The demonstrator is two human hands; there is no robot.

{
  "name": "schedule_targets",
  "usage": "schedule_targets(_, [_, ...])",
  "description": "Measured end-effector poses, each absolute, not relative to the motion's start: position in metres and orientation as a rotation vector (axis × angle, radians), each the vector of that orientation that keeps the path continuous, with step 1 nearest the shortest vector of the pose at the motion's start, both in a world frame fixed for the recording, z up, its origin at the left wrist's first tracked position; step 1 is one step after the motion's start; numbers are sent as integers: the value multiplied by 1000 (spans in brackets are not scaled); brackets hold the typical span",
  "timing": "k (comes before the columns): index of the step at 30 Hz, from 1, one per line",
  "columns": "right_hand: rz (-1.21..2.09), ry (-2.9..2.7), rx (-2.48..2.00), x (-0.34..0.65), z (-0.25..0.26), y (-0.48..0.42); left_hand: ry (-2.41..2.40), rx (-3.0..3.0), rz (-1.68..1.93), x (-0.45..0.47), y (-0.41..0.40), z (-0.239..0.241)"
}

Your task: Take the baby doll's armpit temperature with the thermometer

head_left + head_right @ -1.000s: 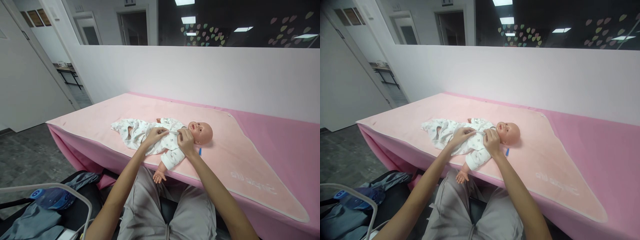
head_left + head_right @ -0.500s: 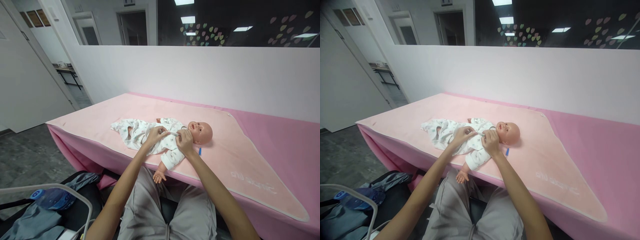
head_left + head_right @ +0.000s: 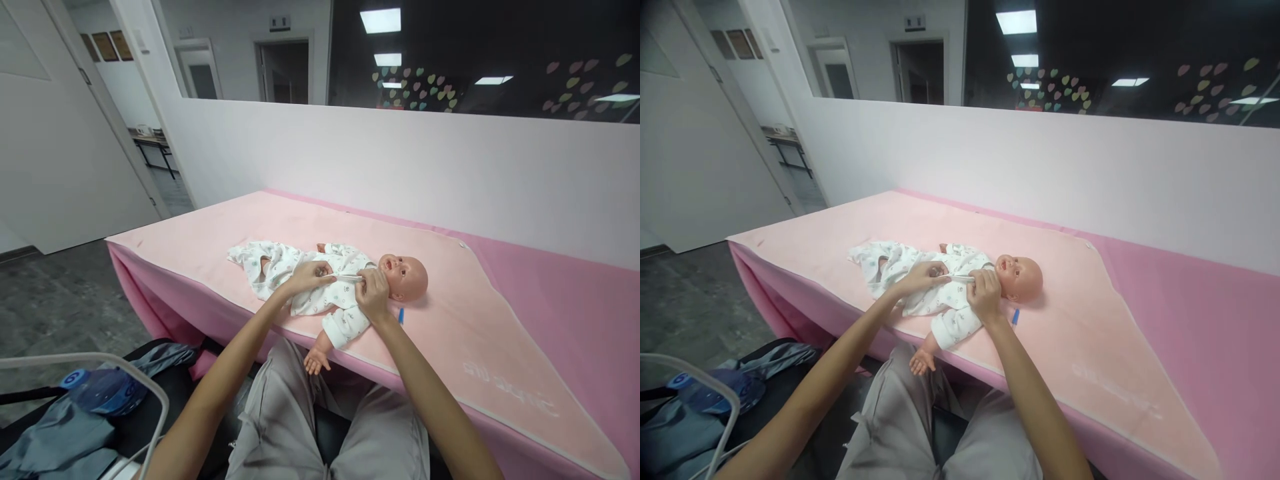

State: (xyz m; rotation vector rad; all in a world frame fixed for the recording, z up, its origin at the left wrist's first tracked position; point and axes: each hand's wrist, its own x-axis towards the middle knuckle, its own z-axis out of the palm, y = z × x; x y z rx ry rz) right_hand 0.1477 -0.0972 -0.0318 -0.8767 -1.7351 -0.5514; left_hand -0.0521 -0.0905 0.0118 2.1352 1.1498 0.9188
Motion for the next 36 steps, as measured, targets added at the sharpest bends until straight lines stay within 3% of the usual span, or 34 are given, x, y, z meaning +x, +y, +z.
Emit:
schedule_targets(15, [-494, -1726, -908, 149, -30, -96, 1335, 2251, 870, -89, -109, 11])
schedule_targets(36, [-472, -1745, -955, 150, -30, -95, 1640, 2636, 483, -71, -121, 23])
